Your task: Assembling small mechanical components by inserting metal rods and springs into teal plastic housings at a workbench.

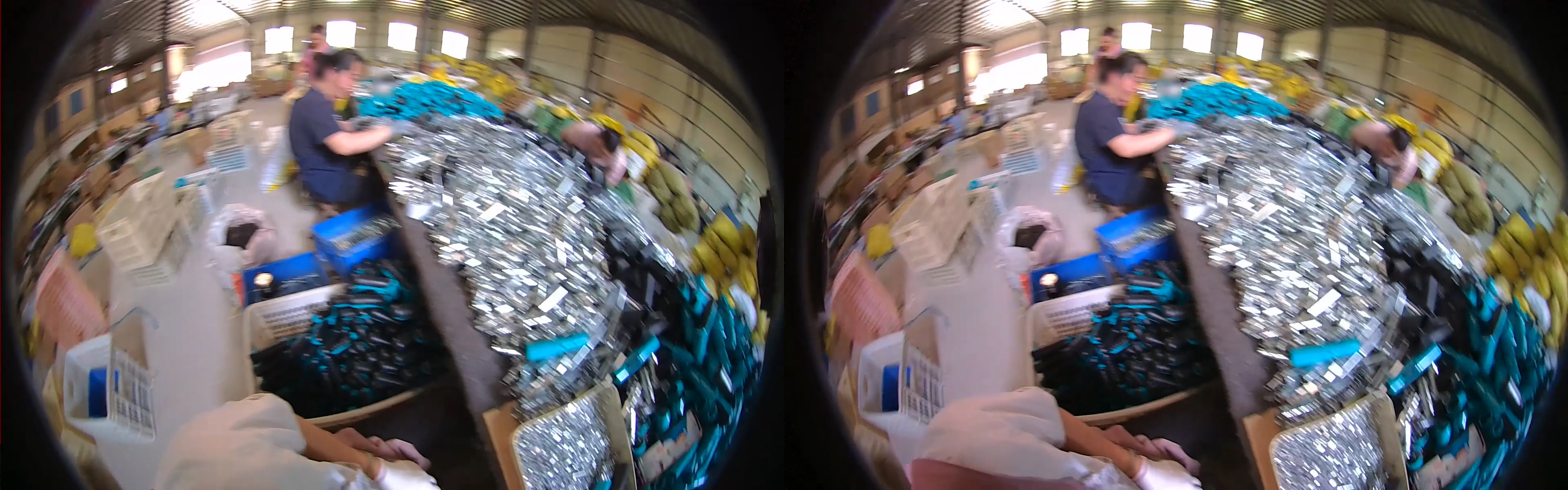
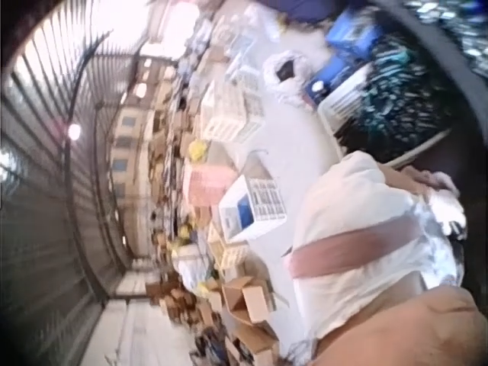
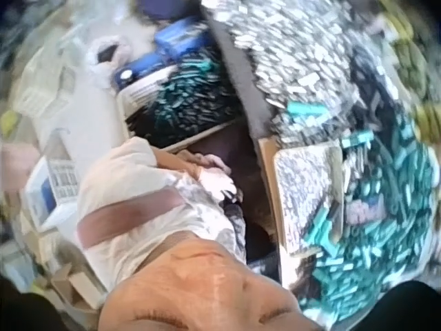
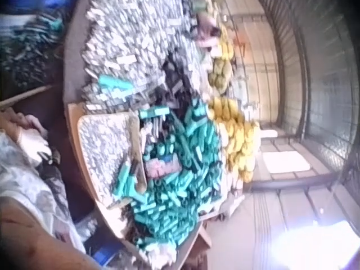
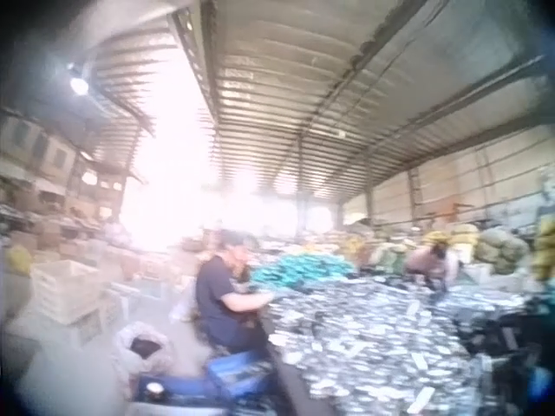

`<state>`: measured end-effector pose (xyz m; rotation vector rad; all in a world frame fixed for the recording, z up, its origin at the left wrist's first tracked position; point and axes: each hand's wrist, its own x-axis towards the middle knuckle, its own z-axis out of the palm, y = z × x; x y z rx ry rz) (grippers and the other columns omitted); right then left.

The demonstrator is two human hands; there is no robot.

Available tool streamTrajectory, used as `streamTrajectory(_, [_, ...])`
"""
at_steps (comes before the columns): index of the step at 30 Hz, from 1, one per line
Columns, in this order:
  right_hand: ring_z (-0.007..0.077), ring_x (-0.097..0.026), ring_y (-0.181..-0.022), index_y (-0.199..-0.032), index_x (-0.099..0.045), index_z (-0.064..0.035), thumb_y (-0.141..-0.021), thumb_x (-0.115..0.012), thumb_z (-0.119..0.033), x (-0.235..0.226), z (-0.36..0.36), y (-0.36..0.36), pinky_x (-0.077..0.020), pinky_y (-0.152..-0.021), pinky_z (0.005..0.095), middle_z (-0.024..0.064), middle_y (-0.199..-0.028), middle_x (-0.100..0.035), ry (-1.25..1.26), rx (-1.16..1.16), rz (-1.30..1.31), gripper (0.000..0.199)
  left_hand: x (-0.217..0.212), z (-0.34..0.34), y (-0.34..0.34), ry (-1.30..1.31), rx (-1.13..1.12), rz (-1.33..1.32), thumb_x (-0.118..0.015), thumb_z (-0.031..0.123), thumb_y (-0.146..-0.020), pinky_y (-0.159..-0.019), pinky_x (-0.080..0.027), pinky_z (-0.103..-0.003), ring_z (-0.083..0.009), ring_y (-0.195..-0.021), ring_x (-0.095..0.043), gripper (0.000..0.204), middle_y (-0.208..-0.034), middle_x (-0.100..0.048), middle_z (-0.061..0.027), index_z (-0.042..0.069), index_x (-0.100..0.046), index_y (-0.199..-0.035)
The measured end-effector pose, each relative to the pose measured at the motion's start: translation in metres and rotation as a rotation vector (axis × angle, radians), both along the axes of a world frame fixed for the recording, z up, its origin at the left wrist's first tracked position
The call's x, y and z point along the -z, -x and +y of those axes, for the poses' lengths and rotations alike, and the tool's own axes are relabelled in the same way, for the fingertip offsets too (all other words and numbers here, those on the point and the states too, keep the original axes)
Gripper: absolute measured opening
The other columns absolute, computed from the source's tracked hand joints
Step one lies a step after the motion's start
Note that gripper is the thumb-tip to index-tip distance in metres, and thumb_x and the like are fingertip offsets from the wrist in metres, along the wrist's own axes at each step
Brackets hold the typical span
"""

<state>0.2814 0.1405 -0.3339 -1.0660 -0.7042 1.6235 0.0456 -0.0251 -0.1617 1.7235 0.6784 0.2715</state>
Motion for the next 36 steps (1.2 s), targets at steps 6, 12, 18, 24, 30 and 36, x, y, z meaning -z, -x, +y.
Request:
streamTrajectory(6, [0.0307,-0.060,-0.104,-0.104,-0.064,-0.0099,-0.099,-0.050,-0.041,0.026,-0.084,-0.109,-0.0444,-0.095,0.0456,0.0125,-0.108,-0.065,-0.059,0.215,-0.345,0.034,-0.033,0.015,-0.001,-0.300,-0.033,0.214,-0.063,0.039,-0.093,-0.081,-0.054,-0.044,-0.0376,-0.096,-0.066,0.049,-0.107,-0.066,-0.0177,0.012,-0.057,-0.133])
streamTrajectory(12, [0.0330,-0.060,-0.109,-0.111,-0.064,-0.0096,-0.099,-0.050,-0.040,0.038,-0.211,-0.123,-0.0436,-0.099,0.0462,0.0150,-0.115,-0.064,0.037,0.179,-0.661,0.035,-0.042,0.033,-0.029,-0.417,-0.154,0.306,-0.072,0.041,-0.085,-0.069,-0.057,-0.045,-0.0367,-0.079,-0.069,0.047,-0.095,-0.069,-0.0157,0.017,-0.064,-0.124])
streamTrajectory(18, [0.0353,-0.059,-0.115,-0.118,-0.064,-0.0093,-0.099,-0.051,-0.039,0.018,-0.215,-0.089,-0.0428,-0.103,0.0468,0.0175,-0.122,-0.063,-0.037,-0.016,-0.928,0.037,-0.025,0.028,-0.065,-0.348,-0.203,0.564,-0.064,0.038,-0.089,-0.066,-0.055,-0.049,-0.0396,-0.080,-0.069,0.048,-0.093,-0.069,-0.0207,0.010,-0.050,-0.126])
streamTrajectory(24, [0.0376,-0.058,-0.120,-0.125,-0.065,-0.0090,-0.098,-0.052,-0.037,-0.005,-0.139,-0.029,-0.0420,-0.107,0.0475,0.0200,-0.129,-0.063,-0.221,-0.235,-1.181,0.041,-0.001,0.040,-0.063,-0.141,-0.097,0.492,-0.064,0.040,-0.087,-0.073,-0.052,-0.054,-0.0460,-0.083,-0.067,0.053,-0.096,-0.069,-0.0263,0.006,-0.051,-0.126])
streamTrajectory(30, [0.0383,-0.054,-0.126,-0.128,-0.065,-0.0131,-0.089,-0.060,-0.040,-0.051,-0.132,0.030,-0.0391,-0.109,0.0498,0.0176,-0.133,-0.061,-0.239,-0.215,-1.398,0.048,0.043,0.032,-0.080,-0.108,-0.309,0.539,-0.059,0.022,-0.081,-0.064,-0.053,-0.051,-0.0434,-0.070,-0.068,0.040,-0.076,-0.068,-0.0263,-0.010,-0.058,-0.106])
streamTrajectory(36, [0.0373,-0.060,-0.115,-0.124,-0.065,-0.0069,-0.098,-0.048,-0.024,-0.064,-0.130,0.036,-0.0437,-0.103,0.0511,0.0169,-0.125,-0.065,-0.390,-0.103,-1.438,0.036,-0.011,0.054,-0.068,-0.021,-0.152,0.633,-0.060,0.025,-0.083,-0.074,-0.053,-0.052,-0.0439,-0.084,-0.069,0.041,-0.092,-0.070,-0.0282,-0.001,-0.059,-0.115])
